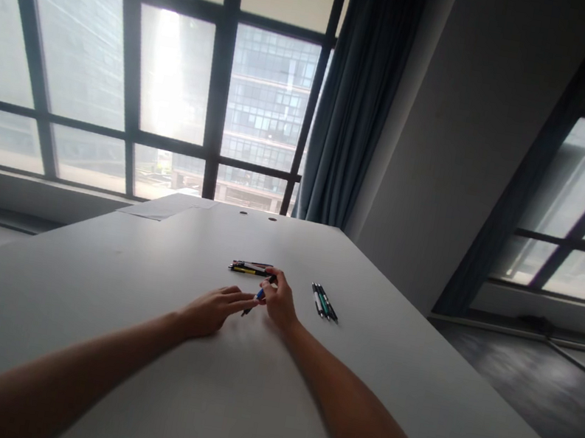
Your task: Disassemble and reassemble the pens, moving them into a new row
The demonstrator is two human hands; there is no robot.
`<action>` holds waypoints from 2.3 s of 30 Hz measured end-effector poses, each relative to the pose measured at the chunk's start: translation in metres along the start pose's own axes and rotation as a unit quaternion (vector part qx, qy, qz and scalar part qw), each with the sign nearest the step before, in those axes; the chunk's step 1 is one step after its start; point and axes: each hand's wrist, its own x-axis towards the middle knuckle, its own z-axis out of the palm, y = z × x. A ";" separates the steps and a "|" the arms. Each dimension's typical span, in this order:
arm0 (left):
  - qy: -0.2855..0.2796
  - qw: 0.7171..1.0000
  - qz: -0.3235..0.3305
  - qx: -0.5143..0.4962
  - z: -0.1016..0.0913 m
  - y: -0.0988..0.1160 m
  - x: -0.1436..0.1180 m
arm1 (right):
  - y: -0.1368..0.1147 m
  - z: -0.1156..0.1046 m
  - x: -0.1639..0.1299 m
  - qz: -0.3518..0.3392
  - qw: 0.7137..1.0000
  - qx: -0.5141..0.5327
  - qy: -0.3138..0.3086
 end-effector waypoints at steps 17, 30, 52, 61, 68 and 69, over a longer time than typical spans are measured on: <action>-0.008 0.990 -0.135 -0.032 0.000 0.004 -0.001 | 0.069 -0.178 0.044 0.177 0.843 -0.462 0.211; 0.000 0.991 -0.131 -0.032 0.001 0.003 -0.001 | 0.066 -0.174 0.040 0.190 0.851 -0.466 0.147; 0.002 0.990 -0.136 -0.032 0.002 0.003 0.000 | 0.039 -0.024 0.078 0.000 0.825 -0.563 -0.055; 0.014 0.990 -0.141 -0.026 0.002 0.004 0.001 | 0.032 -0.036 0.071 -0.015 0.832 -0.555 -0.006; 0.096 0.979 -0.158 0.084 -0.001 0.005 0.002 | 0.007 -0.008 0.014 -0.101 0.884 -0.454 -0.048; 0.100 0.978 -0.159 0.093 -0.001 0.004 0.002 | 0.005 -0.002 0.005 -0.106 0.892 -0.437 -0.050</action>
